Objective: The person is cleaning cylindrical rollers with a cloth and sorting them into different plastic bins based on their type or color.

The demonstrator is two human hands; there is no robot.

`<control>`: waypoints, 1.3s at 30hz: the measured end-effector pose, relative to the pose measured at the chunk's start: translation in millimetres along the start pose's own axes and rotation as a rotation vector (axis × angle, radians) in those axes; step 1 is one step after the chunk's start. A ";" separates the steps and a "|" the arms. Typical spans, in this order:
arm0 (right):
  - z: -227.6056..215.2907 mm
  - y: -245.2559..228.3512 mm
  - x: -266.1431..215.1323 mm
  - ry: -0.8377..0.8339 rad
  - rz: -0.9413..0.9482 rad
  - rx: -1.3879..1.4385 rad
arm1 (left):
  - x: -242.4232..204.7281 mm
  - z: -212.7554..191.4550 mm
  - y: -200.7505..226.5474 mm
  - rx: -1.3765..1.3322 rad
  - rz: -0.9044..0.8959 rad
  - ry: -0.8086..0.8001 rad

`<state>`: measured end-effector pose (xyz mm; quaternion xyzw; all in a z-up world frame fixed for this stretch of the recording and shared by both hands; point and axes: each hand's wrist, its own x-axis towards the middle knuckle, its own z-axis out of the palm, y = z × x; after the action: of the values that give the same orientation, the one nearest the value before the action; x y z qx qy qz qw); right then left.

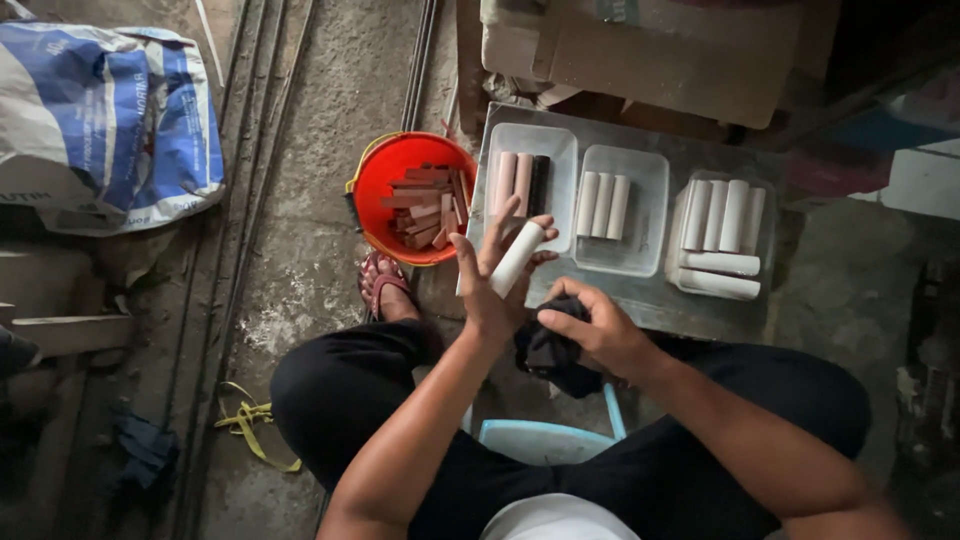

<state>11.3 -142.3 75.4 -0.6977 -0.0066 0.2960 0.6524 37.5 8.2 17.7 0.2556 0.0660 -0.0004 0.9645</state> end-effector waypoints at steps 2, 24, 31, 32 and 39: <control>-15.2 3.0 6.2 0.013 -0.039 -0.002 | 2.9 -3.3 1.3 0.009 0.003 -0.025; 1.7 8.3 12.3 0.253 -0.688 -0.676 | -19.3 -21.3 -30.0 0.182 -0.200 -0.051; -9.2 15.5 13.2 0.129 -0.632 -0.756 | -21.1 -27.2 -25.4 0.326 -0.250 -0.086; -16.1 17.7 17.3 0.171 -0.625 -0.784 | -20.1 -38.4 -30.0 0.376 -0.252 -0.078; -1.8 32.9 11.7 0.085 -0.675 -0.714 | -28.1 4.3 -9.0 0.385 -0.336 -0.078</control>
<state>9.3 -144.2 40.6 -0.8481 -0.3065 0.0187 0.4317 9.9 -2.7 20.5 0.4197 0.0692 -0.1831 0.8863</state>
